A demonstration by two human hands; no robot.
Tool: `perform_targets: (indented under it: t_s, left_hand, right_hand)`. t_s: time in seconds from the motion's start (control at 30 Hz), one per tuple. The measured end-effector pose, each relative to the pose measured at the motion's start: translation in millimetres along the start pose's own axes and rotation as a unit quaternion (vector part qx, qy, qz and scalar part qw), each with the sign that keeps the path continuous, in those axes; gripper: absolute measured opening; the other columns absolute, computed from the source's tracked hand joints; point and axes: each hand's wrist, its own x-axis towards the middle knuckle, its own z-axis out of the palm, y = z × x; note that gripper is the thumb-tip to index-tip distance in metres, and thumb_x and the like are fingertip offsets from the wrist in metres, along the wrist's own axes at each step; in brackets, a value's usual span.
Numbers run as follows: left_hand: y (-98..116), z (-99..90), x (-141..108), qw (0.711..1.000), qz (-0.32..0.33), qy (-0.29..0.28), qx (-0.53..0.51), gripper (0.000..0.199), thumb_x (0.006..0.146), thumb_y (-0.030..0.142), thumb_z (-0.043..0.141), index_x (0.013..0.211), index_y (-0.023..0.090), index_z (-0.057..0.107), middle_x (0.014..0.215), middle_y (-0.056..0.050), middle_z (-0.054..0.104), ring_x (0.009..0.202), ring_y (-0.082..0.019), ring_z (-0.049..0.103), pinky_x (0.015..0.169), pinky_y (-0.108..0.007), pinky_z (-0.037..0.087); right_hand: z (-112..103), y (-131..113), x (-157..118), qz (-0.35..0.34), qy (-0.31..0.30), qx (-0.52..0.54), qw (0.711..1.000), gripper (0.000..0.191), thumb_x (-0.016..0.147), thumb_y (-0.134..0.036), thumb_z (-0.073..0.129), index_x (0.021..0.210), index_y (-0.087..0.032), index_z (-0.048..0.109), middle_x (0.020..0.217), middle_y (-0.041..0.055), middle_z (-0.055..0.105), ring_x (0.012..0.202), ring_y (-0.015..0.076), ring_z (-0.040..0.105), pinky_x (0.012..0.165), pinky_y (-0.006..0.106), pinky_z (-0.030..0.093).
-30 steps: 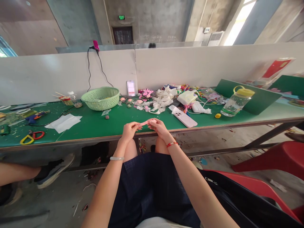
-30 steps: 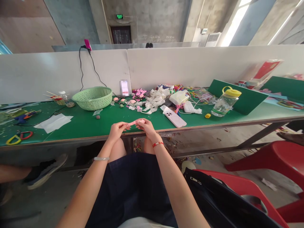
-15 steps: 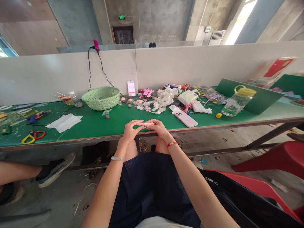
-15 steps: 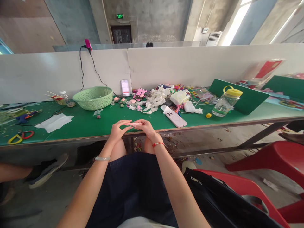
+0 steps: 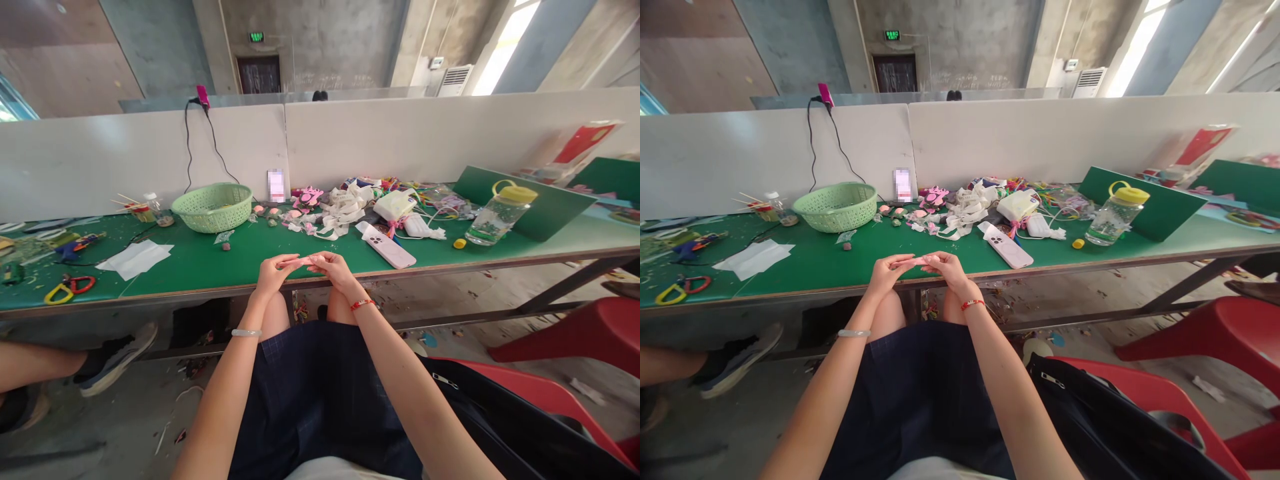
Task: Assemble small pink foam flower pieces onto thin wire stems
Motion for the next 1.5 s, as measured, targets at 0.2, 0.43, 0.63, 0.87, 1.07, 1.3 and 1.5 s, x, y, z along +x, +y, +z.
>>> perform_targets:
  t_s: [0.2,0.43,0.63,0.87,1.07,1.3,1.5]
  left_hand:
    - [-3,-0.9,-2,1.0,-0.012,0.004,-0.014,0.029,0.076,0.044,0.073,0.088,0.019,0.079,0.085,-0.007,0.078,0.082,-0.026,0.074,0.08,-0.035,0.057]
    - [-4,0.8,2,0.996,-0.032,0.0,-0.089,0.04,0.076,0.054,0.07,0.091,0.017,0.076,0.085,-0.008,0.078,0.072,-0.024,0.074,0.07,-0.034,0.057]
    - [-8,-0.1,4,0.995,-0.039,0.024,-0.091,0.04,0.073,0.057,0.072,0.081,0.018,0.073,0.072,-0.006,0.076,0.068,-0.026,0.073,0.067,-0.035,0.057]
    - [-9,-2.2,8,0.985,-0.078,0.043,-0.148,0.069,0.077,0.076,0.055,0.096,0.013,0.073,0.082,-0.013,0.077,0.069,-0.025,0.073,0.066,-0.034,0.054]
    - [-5,-0.3,3,0.987,-0.064,-0.022,-0.143,0.058,0.067,0.062,0.076,0.099,0.013,0.074,0.101,-0.015,0.076,0.086,-0.027,0.073,0.079,-0.037,0.055]
    - [-5,11.9,3,0.985,-0.042,-0.066,-0.157,0.048,0.07,0.055,0.078,0.092,0.013,0.075,0.123,-0.018,0.069,0.118,-0.033,0.063,0.103,-0.044,0.046]
    - [-2,23.8,9,0.963,-0.099,-0.053,-0.244,0.058,0.074,0.062,0.071,0.104,0.011,0.071,0.107,-0.018,0.075,0.1,-0.031,0.071,0.092,-0.045,0.052]
  right_hand:
    - [2,1,1,0.0,-0.016,0.008,1.0,0.039,0.056,-0.048,0.089,0.077,-0.018,0.075,0.073,0.0015,0.072,0.067,0.0127,0.067,0.069,0.025,0.053]
    - [0,1,3,0.017,0.005,0.056,0.998,0.04,0.051,-0.046,0.091,0.074,-0.018,0.073,0.071,-0.0004,0.071,0.065,0.0104,0.066,0.068,0.022,0.054]
    - [-1,5,5,0.015,-0.001,0.036,0.999,0.037,0.056,-0.045,0.09,0.076,-0.017,0.074,0.074,0.0014,0.072,0.067,0.0102,0.066,0.068,0.022,0.053]
    - [-2,7,6,0.01,0.011,0.049,0.999,0.037,0.057,-0.044,0.089,0.077,-0.017,0.073,0.074,0.0017,0.073,0.067,0.0104,0.066,0.068,0.022,0.053]
    - [-3,4,3,0.031,0.009,0.081,0.996,0.034,0.062,-0.043,0.088,0.079,-0.018,0.072,0.083,0.0035,0.076,0.068,0.011,0.068,0.069,0.022,0.056]
    - [3,15,-7,0.043,-0.042,0.027,0.998,0.036,0.063,-0.047,0.086,0.08,-0.018,0.074,0.082,0.0037,0.075,0.07,0.0137,0.07,0.071,0.024,0.056]
    - [6,16,-8,0.022,-0.049,-0.009,0.999,0.039,0.066,-0.048,0.083,0.09,-0.018,0.076,0.091,0.0053,0.075,0.074,0.0149,0.07,0.078,0.029,0.056]
